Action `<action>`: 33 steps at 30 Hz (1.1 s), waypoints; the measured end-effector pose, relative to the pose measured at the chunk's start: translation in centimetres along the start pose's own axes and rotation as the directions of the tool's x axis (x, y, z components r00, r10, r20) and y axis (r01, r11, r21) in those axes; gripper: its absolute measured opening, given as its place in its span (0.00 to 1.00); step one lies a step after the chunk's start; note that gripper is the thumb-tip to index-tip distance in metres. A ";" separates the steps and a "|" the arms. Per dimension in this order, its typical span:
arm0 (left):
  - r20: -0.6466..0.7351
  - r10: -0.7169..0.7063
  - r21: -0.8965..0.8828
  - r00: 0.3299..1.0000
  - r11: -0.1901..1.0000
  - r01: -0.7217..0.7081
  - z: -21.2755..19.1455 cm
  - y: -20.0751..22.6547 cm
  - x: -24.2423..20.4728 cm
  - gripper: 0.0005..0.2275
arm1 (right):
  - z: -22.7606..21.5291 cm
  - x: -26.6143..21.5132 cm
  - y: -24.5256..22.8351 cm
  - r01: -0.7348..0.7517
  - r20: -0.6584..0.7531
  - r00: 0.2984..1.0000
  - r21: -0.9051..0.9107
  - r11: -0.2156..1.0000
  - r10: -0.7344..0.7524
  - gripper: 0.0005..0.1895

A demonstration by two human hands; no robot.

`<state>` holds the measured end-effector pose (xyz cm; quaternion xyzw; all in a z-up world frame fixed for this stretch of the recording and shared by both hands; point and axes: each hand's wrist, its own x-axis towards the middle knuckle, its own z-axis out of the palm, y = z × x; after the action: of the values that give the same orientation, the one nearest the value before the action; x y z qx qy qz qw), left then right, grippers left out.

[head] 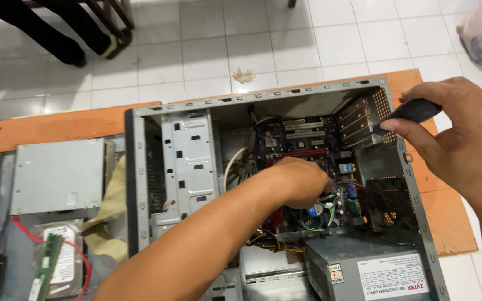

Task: The person installs a motherboard into a computer case, aligns it with the mounting points, and secures it using a screwdriver. The person then uses the screwdriver to tighten screws at various locations on the motherboard to fasten it to the case.

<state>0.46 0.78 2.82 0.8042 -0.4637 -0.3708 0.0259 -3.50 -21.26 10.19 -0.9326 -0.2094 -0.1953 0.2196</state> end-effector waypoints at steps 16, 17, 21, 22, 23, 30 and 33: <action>-0.075 0.083 0.046 0.994 0.996 -0.080 1.5 -1.0 1.6 0.19 | 1.4 -1.4 0.0 0.062 -0.241 0.968 -0.063 0.996 -0.076 0.23; -0.077 0.081 0.057 0.994 0.995 -0.077 1.3 -0.9 1.4 0.19 | 1.0 -1.1 -0.5 0.064 -0.251 0.965 -0.066 0.996 -0.078 0.23; -0.061 0.068 0.033 0.996 0.997 -0.066 1.0 -0.8 1.0 0.20 | -0.2 -0.4 -1.9 0.092 -0.119 0.990 0.098 0.991 -0.081 0.29; -0.054 0.055 0.023 0.997 0.998 -0.054 1.1 -0.7 1.1 0.20 | -0.4 -0.4 -2.1 0.084 -0.119 0.990 0.086 0.993 -0.073 0.27; -0.055 0.054 0.028 0.997 0.998 -0.053 1.3 -0.9 1.4 0.20 | 0.3 -0.6 -1.9 0.085 -0.123 0.990 0.084 0.993 -0.074 0.27; -0.069 0.096 0.041 0.993 0.995 -0.093 1.9 -1.6 2.4 0.20 | 0.4 0.0 -2.6 -0.077 -0.136 0.988 -0.053 0.996 0.069 0.24; -0.095 0.131 0.042 0.987 0.991 -0.127 2.4 -2.1 3.1 0.18 | -0.7 0.5 -3.7 -0.089 -0.021 0.996 0.049 0.995 0.090 0.29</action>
<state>1.39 0.27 -1.51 0.7900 -0.5195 -0.3202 0.0583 -5.01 -18.38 12.22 -0.9331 -0.1696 -0.1910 0.2531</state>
